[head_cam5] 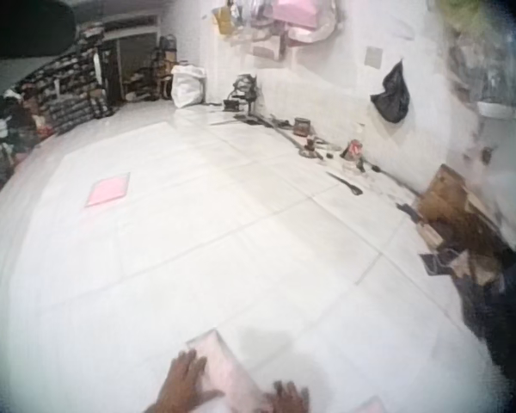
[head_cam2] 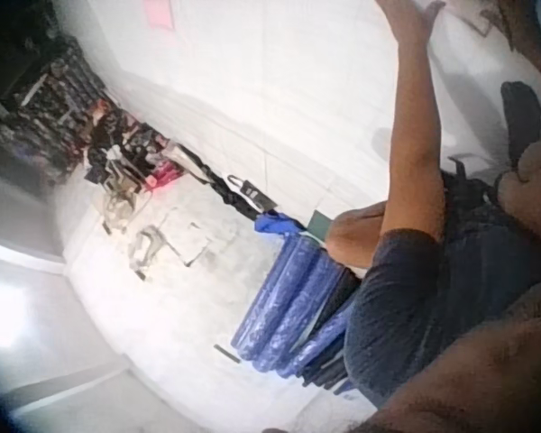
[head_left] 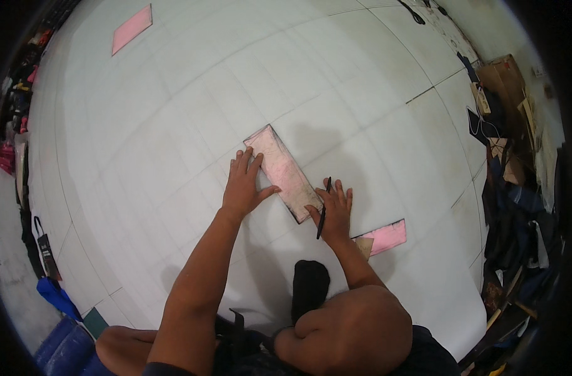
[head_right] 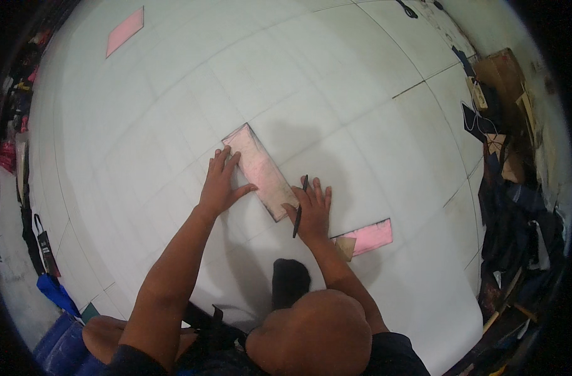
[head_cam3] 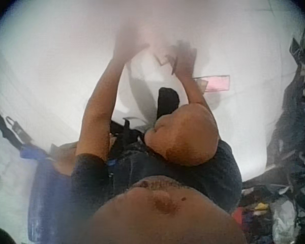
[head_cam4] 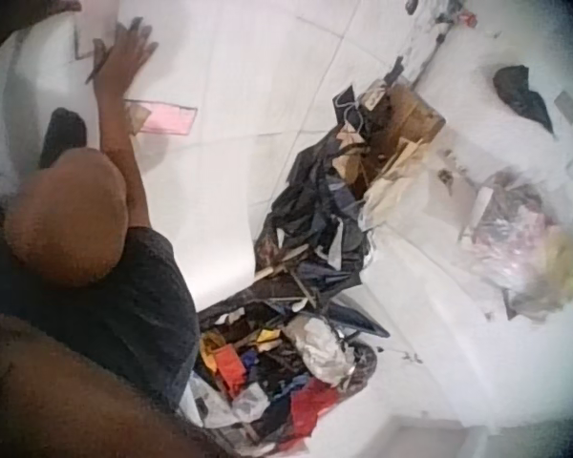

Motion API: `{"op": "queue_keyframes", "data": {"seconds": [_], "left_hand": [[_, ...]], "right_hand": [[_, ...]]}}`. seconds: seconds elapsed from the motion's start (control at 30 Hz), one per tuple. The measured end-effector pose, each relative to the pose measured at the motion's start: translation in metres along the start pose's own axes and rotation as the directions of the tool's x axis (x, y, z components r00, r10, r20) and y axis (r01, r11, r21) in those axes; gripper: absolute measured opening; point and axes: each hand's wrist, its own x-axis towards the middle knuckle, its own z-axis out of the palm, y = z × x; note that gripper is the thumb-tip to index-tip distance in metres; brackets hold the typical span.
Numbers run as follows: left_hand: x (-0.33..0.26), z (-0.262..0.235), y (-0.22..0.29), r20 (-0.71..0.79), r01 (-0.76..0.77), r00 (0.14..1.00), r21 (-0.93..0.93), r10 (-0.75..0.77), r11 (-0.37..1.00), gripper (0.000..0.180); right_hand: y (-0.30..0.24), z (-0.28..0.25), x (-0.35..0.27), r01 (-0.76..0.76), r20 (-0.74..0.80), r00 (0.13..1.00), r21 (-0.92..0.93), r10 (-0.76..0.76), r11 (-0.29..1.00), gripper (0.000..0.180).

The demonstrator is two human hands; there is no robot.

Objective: The person sits on a tiled floor and uses a pen to trace the outline of a rectangular pink paper template onto a large white sheet. They repeatedly reposition the template and trace its edges to create multiple rectangular shapes.

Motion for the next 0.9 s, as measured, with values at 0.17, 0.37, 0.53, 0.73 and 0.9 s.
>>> {"op": "queue_keyframes", "data": {"seconds": [0.17,0.37,0.53,0.73,0.9], "left_hand": [[-0.001,-0.002,-0.003,0.011,0.017,1.0,-0.018,-0.017,1.0,0.1],[0.002,-0.005,-0.001,0.007,0.033,0.999,-0.048,-0.032,0.998,0.106],[0.002,-0.002,-0.001,0.02,0.07,0.997,0.028,-0.071,0.997,0.113],[0.002,-0.006,0.002,0.04,0.061,0.997,0.001,-0.061,0.998,0.112],[0.001,-0.007,0.001,0.033,0.063,0.997,-0.017,-0.062,0.998,0.113]], "right_hand": [[0.0,0.002,0.001,0.012,-0.013,1.0,0.031,-0.011,0.999,0.051],[0.001,0.001,0.003,0.029,-0.032,0.999,0.011,-0.028,1.0,0.055],[-0.001,0.002,0.002,-0.001,0.002,1.0,0.032,0.001,0.999,0.054],[0.0,0.001,0.002,0.012,-0.017,1.0,0.048,-0.011,0.999,0.052],[-0.001,0.0,0.002,0.022,-0.008,1.0,0.041,-0.021,0.999,0.055]]}}
